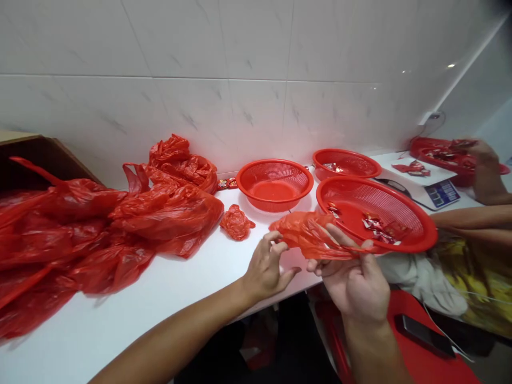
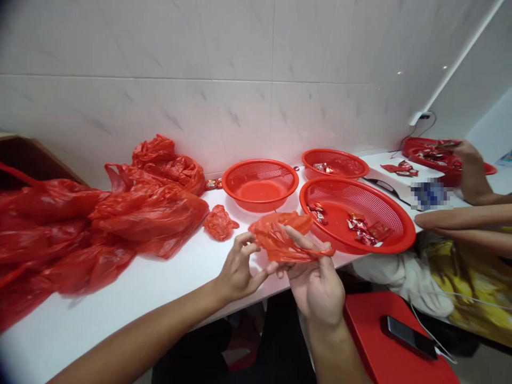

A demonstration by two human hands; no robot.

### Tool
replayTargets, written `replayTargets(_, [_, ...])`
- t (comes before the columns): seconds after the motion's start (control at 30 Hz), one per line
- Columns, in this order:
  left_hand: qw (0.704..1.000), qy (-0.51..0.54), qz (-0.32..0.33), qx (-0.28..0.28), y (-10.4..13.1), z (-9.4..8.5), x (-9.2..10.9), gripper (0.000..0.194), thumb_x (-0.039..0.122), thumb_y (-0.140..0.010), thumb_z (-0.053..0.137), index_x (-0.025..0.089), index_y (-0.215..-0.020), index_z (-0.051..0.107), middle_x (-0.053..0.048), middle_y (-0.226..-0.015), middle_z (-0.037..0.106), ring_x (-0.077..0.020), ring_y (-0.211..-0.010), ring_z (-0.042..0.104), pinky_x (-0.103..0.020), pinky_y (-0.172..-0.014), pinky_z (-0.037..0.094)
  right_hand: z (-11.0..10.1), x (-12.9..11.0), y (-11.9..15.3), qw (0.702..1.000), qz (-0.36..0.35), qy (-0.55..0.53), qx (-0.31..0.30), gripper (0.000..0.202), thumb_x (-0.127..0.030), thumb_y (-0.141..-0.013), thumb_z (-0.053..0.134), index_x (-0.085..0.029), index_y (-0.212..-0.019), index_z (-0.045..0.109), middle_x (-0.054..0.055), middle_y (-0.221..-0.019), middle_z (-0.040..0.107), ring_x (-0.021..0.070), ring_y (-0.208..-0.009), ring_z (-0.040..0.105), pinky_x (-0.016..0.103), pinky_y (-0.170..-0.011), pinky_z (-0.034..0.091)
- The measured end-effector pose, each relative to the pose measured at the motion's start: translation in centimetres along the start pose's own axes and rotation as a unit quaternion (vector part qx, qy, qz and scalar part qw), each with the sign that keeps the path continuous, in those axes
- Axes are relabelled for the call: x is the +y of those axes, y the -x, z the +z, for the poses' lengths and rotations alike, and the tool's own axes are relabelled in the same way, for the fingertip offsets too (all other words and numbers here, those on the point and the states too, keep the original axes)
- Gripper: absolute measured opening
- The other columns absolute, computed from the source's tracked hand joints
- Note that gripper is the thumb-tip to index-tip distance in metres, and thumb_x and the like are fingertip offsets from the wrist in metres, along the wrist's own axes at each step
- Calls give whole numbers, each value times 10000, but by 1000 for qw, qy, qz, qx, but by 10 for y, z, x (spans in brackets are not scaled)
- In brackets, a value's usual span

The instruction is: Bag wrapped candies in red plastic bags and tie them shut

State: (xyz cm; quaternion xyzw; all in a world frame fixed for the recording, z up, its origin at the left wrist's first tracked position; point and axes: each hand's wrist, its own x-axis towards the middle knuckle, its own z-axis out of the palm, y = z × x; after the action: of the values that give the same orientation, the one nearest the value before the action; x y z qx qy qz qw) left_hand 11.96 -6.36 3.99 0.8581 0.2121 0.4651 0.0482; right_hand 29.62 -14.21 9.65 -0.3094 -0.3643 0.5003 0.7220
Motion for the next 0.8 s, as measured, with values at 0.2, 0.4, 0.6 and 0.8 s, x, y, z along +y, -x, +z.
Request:
replayTargets(0.2, [996, -50, -32, 69, -13, 5, -31, 541, 176, -902, 711, 244, -1340, 401, -148, -1314, 444, -280, -1161, 565, -465, -908, 581, -25, -7, 3, 999, -9, 35, 34, 546, -627, -1058, 424, -290, -1115, 850, 93, -1000, 794, 224, -710, 690, 374, -588, 582])
replayTargets(0.4, [991, 36, -104, 82, -37, -8, -26, 365, -21, -843, 494, 227, -1110, 510, -39, -1026, 521, -162, -834, 560, -337, -785, 526, -38, -10, 1, 998, -1, 17, 65, 510, -606, -1034, 496, -250, -1141, 846, 125, -1132, 806, 270, -862, 742, 440, -741, 629])
replayTargets(0.6, [966, 220, -70, 117, -25, -13, 37, 274, 159, -967, 583, 262, -1196, 473, -82, -1057, 571, -243, -993, 611, -458, -875, 573, -35, -6, 4, 997, -13, 4, 73, 381, -513, -1021, 587, -250, -1108, 848, 118, -1180, 801, 314, -1112, 743, 515, -963, 611])
replayTargets(0.8, [985, 153, -74, 35, -28, -9, 43, 637, 62, -790, 670, 266, -1338, 418, -112, -1204, 576, -281, -1106, 631, -482, -933, 580, -30, -10, 8, 998, -37, 0, 53, 321, -494, -999, 634, -268, -1034, 859, 92, -1087, 802, 250, -939, 764, 406, -844, 643])
